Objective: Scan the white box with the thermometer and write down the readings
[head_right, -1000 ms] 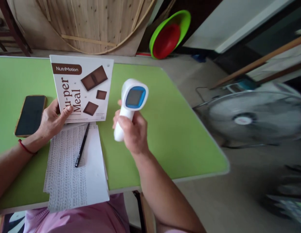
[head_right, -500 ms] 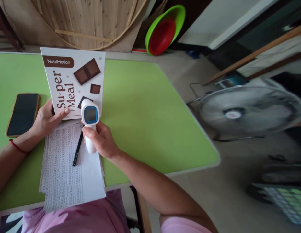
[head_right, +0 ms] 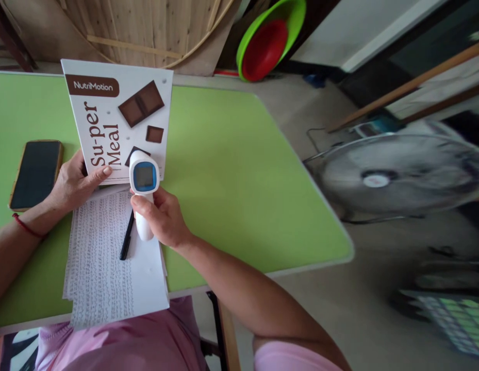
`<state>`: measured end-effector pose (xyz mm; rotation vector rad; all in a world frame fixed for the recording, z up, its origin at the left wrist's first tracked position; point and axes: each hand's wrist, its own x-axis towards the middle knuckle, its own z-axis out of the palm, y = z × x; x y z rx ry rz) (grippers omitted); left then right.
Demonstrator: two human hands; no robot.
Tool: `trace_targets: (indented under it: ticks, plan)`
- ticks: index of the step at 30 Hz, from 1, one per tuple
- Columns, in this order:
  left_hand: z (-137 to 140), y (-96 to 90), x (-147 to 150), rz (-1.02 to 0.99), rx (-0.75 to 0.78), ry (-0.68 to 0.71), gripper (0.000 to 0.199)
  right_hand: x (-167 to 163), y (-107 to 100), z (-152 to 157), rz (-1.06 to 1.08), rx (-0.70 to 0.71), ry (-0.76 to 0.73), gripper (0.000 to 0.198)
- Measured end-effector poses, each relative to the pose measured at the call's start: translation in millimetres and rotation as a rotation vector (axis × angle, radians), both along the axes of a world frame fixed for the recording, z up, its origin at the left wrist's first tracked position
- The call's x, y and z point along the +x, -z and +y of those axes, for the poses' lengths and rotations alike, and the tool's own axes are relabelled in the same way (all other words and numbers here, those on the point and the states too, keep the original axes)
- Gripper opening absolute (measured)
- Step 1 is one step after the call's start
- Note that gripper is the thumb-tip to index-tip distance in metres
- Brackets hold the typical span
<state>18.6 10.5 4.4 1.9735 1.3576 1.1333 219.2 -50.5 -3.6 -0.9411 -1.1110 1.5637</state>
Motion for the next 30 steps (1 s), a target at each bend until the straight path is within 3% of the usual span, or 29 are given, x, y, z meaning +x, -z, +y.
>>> trace_targets:
  ticks: [13, 17, 22, 30]
  plan:
    - [-1, -0.8, 0, -0.064, 0.018, 0.006, 0.044, 3, -10, 1, -0.156, 0.031, -0.139, 0.035]
    - [-2, -3.0, 0, -0.110, 0.054, 0.053, 0.039, 4, -15, -1, -0.234, 0.080, 0.021, 0.031]
    - [2, -3.9, -6, -0.094, 0.092, -0.056, 0.045, 14, -24, 1, -0.371, 0.228, 0.278, 0.025]
    - [7, -0.9, -12, -0.038, 0.141, -0.076, 0.041, 24, -31, 1, -0.409, 0.306, 0.382, 0.026]
